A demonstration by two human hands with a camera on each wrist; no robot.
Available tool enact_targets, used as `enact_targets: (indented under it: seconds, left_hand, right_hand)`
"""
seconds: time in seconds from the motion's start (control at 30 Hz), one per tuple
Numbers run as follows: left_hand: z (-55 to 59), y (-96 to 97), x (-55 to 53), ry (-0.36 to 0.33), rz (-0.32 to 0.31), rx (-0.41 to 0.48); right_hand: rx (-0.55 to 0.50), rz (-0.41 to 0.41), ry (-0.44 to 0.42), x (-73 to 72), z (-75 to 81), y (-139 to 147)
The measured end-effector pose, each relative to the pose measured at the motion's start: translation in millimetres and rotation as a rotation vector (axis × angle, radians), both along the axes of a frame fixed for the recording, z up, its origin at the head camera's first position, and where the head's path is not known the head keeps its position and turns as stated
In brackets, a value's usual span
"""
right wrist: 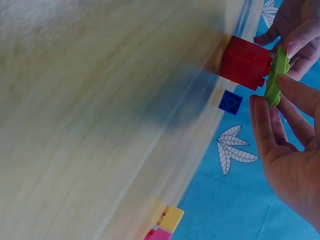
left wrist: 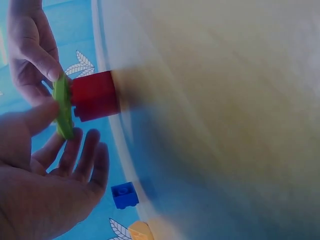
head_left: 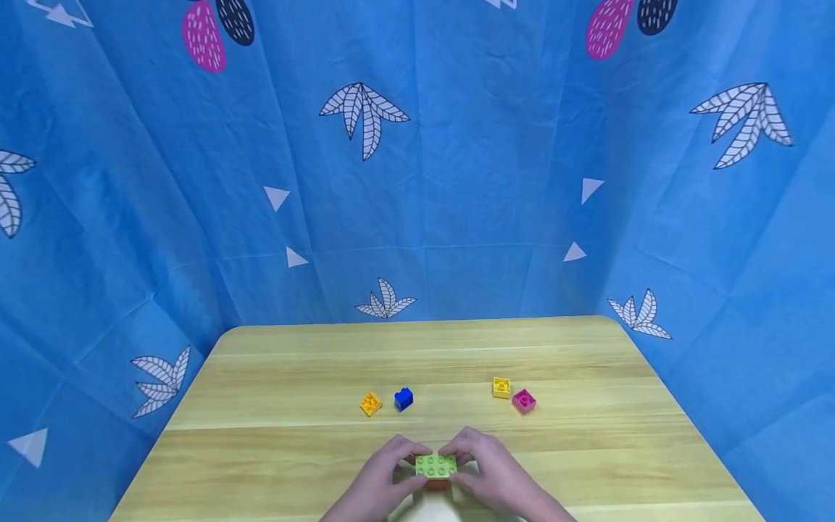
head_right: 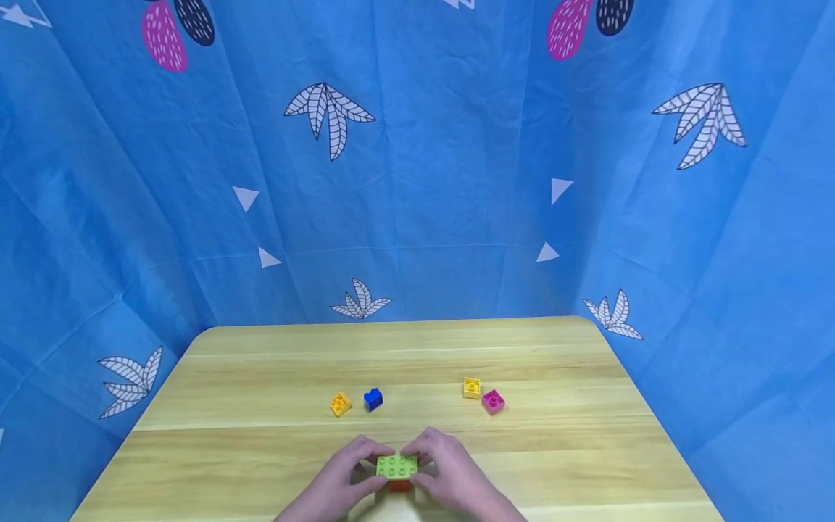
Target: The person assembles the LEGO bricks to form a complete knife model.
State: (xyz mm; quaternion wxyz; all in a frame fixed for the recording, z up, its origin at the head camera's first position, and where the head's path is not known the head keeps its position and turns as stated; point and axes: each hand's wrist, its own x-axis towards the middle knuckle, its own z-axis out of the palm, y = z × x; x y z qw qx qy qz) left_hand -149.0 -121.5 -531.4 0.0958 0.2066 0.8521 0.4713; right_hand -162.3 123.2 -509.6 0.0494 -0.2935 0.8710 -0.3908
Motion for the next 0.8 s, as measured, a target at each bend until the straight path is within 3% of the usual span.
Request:
enact_targets:
  seconds: [0.5, 0.8]
  left_hand:
    - [-1.0, -1.0, -0.1, -0.045, -0.025, 0.021]
    - [0.4, 1.1, -2.3, -0.153, -0.045, 0.095]
  right_hand:
    - [0.018, -0.008, -0.011, 0.5, -3.8, 0.7]
    - [0.008, -0.01, -0.024, 0.8, -8.2, 2.3]
